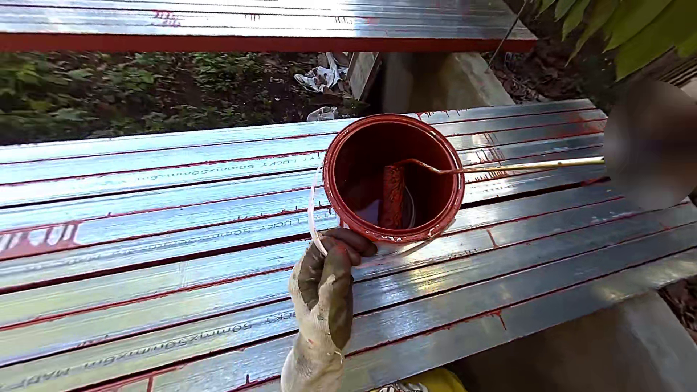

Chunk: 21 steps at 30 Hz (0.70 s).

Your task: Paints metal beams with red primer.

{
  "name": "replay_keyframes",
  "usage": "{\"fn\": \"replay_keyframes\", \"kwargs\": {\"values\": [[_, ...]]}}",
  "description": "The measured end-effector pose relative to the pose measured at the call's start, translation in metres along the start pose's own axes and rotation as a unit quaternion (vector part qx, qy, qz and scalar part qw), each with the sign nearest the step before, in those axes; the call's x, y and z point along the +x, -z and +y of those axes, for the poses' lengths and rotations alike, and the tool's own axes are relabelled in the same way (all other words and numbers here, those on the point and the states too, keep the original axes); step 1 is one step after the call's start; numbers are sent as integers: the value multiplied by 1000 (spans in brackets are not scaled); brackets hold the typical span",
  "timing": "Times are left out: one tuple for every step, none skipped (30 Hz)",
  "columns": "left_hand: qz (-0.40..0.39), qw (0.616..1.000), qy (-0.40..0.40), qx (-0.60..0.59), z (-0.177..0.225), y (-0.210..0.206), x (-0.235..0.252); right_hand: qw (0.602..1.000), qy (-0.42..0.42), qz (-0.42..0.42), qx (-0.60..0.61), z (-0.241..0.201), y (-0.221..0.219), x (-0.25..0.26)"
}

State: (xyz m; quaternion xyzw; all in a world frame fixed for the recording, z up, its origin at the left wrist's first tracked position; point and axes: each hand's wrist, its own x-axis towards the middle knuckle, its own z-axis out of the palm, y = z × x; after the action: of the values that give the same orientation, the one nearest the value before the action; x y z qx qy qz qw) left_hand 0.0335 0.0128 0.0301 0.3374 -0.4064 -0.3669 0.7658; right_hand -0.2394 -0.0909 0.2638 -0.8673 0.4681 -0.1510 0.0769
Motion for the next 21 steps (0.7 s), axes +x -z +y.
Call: {"fn": "replay_keyframes", "kwargs": {"values": [[8,1000,-9,13,5,1,0,1000,24,4,7,-5,-5,9],[19,999,-17,25,10,2,0,998,53,6,15,-7,-8,18],[29,999,-25,35,14,4,1,997,67,0,39,-9,-10,24],[36,998,-29,44,19,7,2,996,69,-14,57,-11,-11,29],[41,997,-31,56,23,10,2,995,63,-26,69,-15,-12,34],[39,996,-32,68,28,14,2,995,53,-31,79,-22,-16,41],[35,996,-32,81,32,18,2,995,47,-39,78,-30,-21,48],[31,995,-32,89,36,20,1,995,41,-50,70,-40,-27,55],[28,995,-31,91,38,22,0,996,28,-67,54,-51,-32,63],[28,995,-30,93,38,21,-1,996,9,-84,37,-61,-37,69],[31,995,-30,91,36,20,-2,995,-9,-102,19,-69,-40,74],[37,995,-28,87,34,19,-4,993,-18,-114,10,-73,-44,78],[50,995,-24,82,31,18,-7,993,-4,-116,6,-69,-47,79],[65,995,-13,78,27,15,-10,992,45,-115,2,-52,-51,79],[82,994,3,74,23,13,-15,985,138,-105,-10,-20,-57,82],[100,992,19,69,17,12,-20,971,209,-116,-31,9,-61,90],[118,990,36,65,11,11,-25,964,216,-145,-56,16,-60,95],[134,987,54,67,4,10,-31,965,162,-188,-88,-2,-53,97],[146,984,74,72,-1,10,-36,965,71,-226,-113,-38,-47,98],[155,980,92,79,-6,11,-39,959,8,-245,-142,-66,-43,101],[157,978,106,88,-8,12,-41,953,-5,-250,-172,-80,-41,104]]}}
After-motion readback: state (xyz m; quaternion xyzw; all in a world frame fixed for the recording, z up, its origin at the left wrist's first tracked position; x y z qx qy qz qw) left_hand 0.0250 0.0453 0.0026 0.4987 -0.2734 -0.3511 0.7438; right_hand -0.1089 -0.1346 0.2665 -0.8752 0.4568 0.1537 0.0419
